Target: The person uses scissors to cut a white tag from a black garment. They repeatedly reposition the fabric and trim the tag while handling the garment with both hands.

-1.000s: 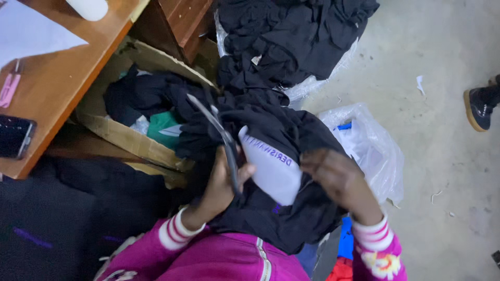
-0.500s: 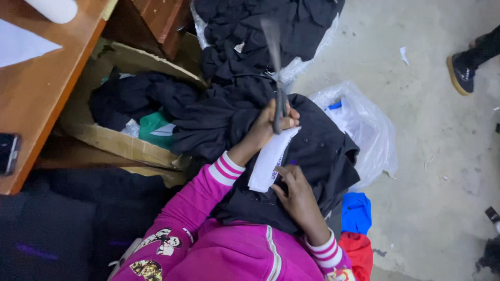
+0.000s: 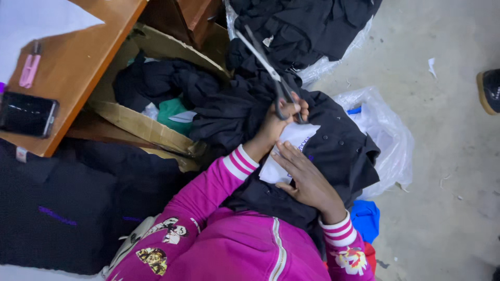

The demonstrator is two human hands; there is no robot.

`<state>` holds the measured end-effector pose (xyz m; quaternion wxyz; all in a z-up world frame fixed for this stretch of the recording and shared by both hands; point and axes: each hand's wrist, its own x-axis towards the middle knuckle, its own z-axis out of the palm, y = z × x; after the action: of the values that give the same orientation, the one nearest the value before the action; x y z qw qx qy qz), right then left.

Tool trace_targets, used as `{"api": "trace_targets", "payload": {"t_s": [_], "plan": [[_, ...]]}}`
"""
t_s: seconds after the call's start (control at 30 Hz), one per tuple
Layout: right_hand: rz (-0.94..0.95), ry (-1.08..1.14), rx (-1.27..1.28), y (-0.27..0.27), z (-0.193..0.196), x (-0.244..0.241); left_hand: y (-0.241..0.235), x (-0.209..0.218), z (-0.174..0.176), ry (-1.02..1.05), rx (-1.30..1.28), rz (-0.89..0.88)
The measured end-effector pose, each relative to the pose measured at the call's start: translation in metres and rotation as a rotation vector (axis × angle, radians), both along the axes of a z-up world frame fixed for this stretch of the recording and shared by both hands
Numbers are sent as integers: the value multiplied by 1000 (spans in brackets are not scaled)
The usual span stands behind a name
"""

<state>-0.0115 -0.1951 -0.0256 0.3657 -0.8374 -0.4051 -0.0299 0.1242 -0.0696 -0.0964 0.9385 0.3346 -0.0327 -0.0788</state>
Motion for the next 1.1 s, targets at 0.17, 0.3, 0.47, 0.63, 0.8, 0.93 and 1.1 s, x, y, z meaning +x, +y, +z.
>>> {"api": "trace_targets", "payload": {"t_s": [0.17,0.3,0.47,0.63,0.8,0.93,1.1], "plan": [[31,64,-169,-12,-14,-6,-2,-3,-2,8,-23,-13],[49,-89,-139,-9,-18,-1,0,-3,-8,-63,-13,9],[-77,-104,221,-27,-34,-2,9,-5,2,-96,-78,49],[-240,-108,278,-28,-40,-7,2,-4,3,-90,-10,109],[-357,-415,244,-65,-65,-40,31,-25,19,-251,44,134],[-633,-490,117,-67,-47,-46,74,-100,72,-269,93,108],[-994,254,651,-14,-16,-11,72,-187,105,80,516,-566]]}}
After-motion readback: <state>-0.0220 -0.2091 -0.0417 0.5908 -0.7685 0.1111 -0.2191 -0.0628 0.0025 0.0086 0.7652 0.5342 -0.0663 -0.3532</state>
